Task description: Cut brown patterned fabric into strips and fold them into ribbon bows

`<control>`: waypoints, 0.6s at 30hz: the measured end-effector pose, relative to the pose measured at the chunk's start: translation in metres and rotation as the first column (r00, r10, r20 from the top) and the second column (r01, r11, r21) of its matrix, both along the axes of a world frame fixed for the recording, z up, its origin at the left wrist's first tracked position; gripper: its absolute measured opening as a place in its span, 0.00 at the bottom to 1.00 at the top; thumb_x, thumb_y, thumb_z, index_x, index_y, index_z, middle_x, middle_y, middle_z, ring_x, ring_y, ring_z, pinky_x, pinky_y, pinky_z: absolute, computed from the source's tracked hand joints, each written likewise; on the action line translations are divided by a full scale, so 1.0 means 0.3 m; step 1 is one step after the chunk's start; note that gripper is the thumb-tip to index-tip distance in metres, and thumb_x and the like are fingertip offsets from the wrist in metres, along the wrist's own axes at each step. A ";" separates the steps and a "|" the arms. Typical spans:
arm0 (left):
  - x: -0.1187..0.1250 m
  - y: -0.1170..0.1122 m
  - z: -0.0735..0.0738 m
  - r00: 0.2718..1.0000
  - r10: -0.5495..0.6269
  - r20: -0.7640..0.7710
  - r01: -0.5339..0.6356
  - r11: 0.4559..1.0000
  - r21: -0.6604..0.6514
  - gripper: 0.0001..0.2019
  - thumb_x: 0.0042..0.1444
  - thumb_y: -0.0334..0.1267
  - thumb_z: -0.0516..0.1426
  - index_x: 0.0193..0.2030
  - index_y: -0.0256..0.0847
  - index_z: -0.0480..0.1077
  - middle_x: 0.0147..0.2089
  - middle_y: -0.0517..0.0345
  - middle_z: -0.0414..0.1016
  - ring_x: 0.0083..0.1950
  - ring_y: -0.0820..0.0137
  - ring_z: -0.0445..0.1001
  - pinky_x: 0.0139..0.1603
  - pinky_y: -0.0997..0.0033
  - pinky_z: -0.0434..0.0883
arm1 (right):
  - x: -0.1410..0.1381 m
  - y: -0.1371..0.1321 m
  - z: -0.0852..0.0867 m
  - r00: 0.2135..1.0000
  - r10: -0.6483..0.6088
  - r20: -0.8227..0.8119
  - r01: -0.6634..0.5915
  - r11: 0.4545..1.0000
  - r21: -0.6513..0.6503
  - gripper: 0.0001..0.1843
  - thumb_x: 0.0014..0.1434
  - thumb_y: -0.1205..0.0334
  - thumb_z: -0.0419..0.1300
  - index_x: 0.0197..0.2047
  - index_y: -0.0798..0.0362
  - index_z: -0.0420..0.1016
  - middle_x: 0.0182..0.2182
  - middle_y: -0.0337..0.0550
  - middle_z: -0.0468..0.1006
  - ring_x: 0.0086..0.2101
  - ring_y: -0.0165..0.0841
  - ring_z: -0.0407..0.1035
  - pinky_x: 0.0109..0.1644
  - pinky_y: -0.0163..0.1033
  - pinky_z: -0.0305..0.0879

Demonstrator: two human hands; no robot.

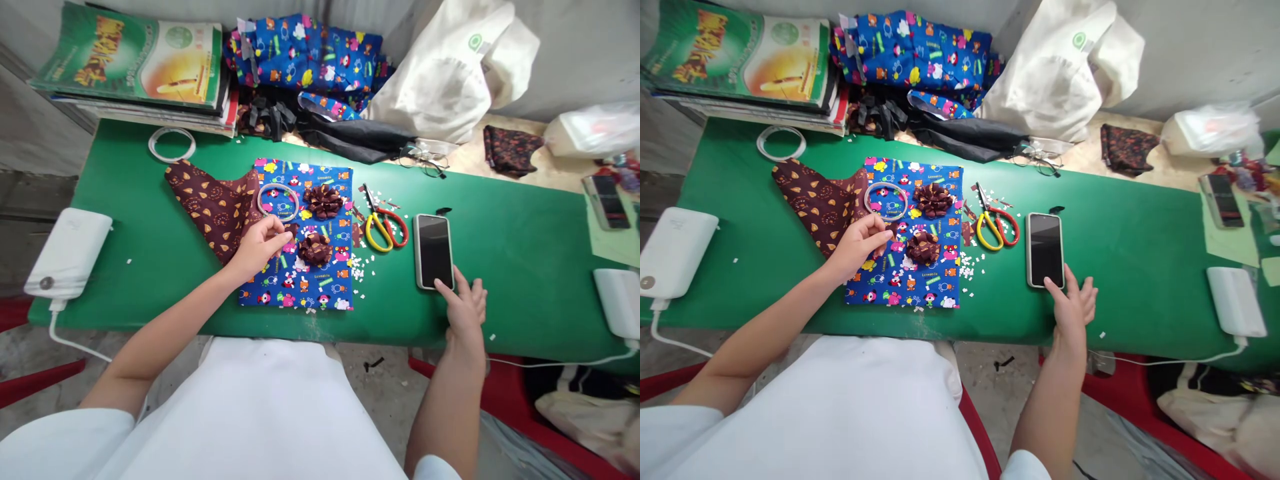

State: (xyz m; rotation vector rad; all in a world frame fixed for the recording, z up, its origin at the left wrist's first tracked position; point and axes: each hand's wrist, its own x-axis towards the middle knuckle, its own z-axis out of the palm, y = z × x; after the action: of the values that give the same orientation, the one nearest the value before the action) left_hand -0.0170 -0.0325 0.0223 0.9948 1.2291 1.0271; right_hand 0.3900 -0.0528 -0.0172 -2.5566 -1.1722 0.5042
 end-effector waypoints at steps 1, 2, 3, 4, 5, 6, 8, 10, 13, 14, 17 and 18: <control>0.001 -0.001 0.000 1.000 -0.002 -0.004 0.002 1.000 -0.001 0.11 0.52 0.38 0.58 0.28 0.40 0.58 0.21 0.69 0.63 0.20 0.80 0.62 0.23 0.78 0.59 | 0.000 0.000 0.000 1.000 -0.002 0.001 0.002 1.000 0.002 0.41 0.46 0.33 0.53 0.63 0.31 0.59 0.71 0.35 0.41 0.69 0.37 0.33 0.69 0.52 0.29; 0.002 -0.001 0.001 1.000 -0.006 -0.007 0.006 1.000 -0.003 0.11 0.52 0.38 0.59 0.28 0.40 0.59 0.21 0.69 0.62 0.20 0.80 0.62 0.23 0.78 0.59 | -0.001 0.000 -0.001 1.000 -0.004 0.002 0.004 1.000 0.006 0.40 0.46 0.34 0.53 0.63 0.30 0.59 0.71 0.35 0.42 0.69 0.37 0.34 0.69 0.52 0.29; 0.004 -0.002 0.002 1.000 -0.008 -0.009 0.008 1.000 -0.006 0.11 0.52 0.38 0.59 0.28 0.40 0.59 0.21 0.69 0.62 0.20 0.80 0.62 0.23 0.78 0.59 | -0.001 0.001 -0.001 1.000 -0.006 0.003 0.006 1.000 0.011 0.40 0.46 0.35 0.53 0.63 0.30 0.59 0.71 0.35 0.42 0.69 0.37 0.34 0.69 0.52 0.29; 0.005 -0.002 0.003 1.000 -0.009 -0.010 0.009 1.000 -0.009 0.11 0.52 0.38 0.59 0.28 0.40 0.59 0.21 0.69 0.62 0.21 0.80 0.62 0.23 0.78 0.58 | -0.001 0.002 -0.003 1.000 -0.009 0.004 0.009 1.000 0.015 0.39 0.47 0.36 0.54 0.63 0.31 0.59 0.71 0.35 0.42 0.69 0.37 0.34 0.69 0.52 0.29; 0.006 -0.003 0.004 1.000 -0.008 -0.011 0.008 1.000 -0.010 0.11 0.52 0.38 0.59 0.28 0.40 0.59 0.21 0.69 0.62 0.21 0.80 0.62 0.23 0.78 0.58 | 0.000 0.003 -0.004 1.000 -0.012 0.005 0.012 1.000 0.018 0.39 0.48 0.37 0.53 0.63 0.32 0.59 0.71 0.35 0.42 0.69 0.36 0.34 0.69 0.51 0.30; 0.007 -0.004 0.006 1.000 -0.008 -0.011 0.008 1.000 -0.011 0.11 0.52 0.38 0.59 0.28 0.40 0.59 0.21 0.69 0.62 0.21 0.80 0.62 0.23 0.78 0.58 | 0.001 0.004 -0.007 1.000 -0.017 0.008 0.017 1.000 0.024 0.38 0.49 0.37 0.52 0.63 0.33 0.60 0.71 0.36 0.43 0.69 0.36 0.35 0.69 0.51 0.30; 0.007 -0.005 0.008 1.000 -0.009 -0.012 0.009 1.000 -0.013 0.11 0.52 0.38 0.59 0.28 0.40 0.59 0.21 0.69 0.62 0.21 0.80 0.62 0.23 0.78 0.58 | 0.003 0.004 -0.013 0.999 -0.028 0.017 0.027 0.999 0.032 0.36 0.50 0.38 0.51 0.63 0.34 0.60 0.70 0.36 0.45 0.69 0.35 0.36 0.69 0.50 0.31; 0.007 -0.006 0.009 1.000 -0.011 -0.014 0.011 1.000 -0.013 0.11 0.52 0.38 0.59 0.28 0.40 0.59 0.21 0.69 0.62 0.20 0.80 0.61 0.23 0.78 0.58 | 0.006 0.004 -0.020 0.999 -0.032 0.030 0.030 0.999 0.040 0.36 0.50 0.38 0.51 0.63 0.33 0.61 0.70 0.35 0.45 0.69 0.35 0.36 0.69 0.50 0.31; 0.006 -0.005 0.008 1.000 -0.013 -0.010 0.013 1.000 -0.010 0.11 0.51 0.38 0.59 0.28 0.40 0.59 0.21 0.69 0.62 0.20 0.80 0.61 0.23 0.78 0.58 | 0.010 0.002 -0.028 0.999 -0.024 0.042 0.022 0.999 0.048 0.37 0.47 0.36 0.53 0.62 0.31 0.61 0.70 0.35 0.45 0.69 0.36 0.36 0.69 0.51 0.30; 0.005 -0.004 0.007 1.000 -0.011 -0.008 0.011 1.000 -0.009 0.11 0.51 0.38 0.59 0.28 0.40 0.59 0.21 0.69 0.62 0.20 0.80 0.62 0.23 0.78 0.58 | 0.011 0.001 -0.029 0.999 -0.023 0.041 0.021 0.998 0.051 0.37 0.47 0.36 0.53 0.62 0.31 0.62 0.70 0.35 0.45 0.69 0.36 0.36 0.69 0.51 0.30; 0.005 -0.003 0.006 1.000 -0.010 -0.011 0.010 1.000 -0.014 0.11 0.51 0.38 0.59 0.28 0.40 0.59 0.21 0.69 0.62 0.21 0.80 0.62 0.23 0.78 0.58 | 0.011 0.001 -0.028 0.999 -0.023 0.037 0.022 0.998 0.052 0.37 0.47 0.35 0.54 0.61 0.30 0.62 0.70 0.35 0.45 0.69 0.36 0.36 0.69 0.52 0.30; 0.006 -0.003 0.007 1.000 -0.010 -0.012 0.010 1.000 -0.016 0.11 0.51 0.38 0.59 0.28 0.40 0.59 0.21 0.69 0.62 0.21 0.80 0.62 0.23 0.78 0.58 | 0.010 0.000 -0.027 0.999 -0.023 0.036 0.021 0.998 0.054 0.37 0.47 0.35 0.54 0.61 0.30 0.62 0.70 0.35 0.45 0.69 0.36 0.36 0.69 0.52 0.30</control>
State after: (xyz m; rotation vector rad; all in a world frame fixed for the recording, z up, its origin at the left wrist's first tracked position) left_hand -0.0152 -0.0334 0.0242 0.9955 1.2394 1.0030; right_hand 0.3931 -0.0527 -0.0252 -2.5403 -1.1524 0.4168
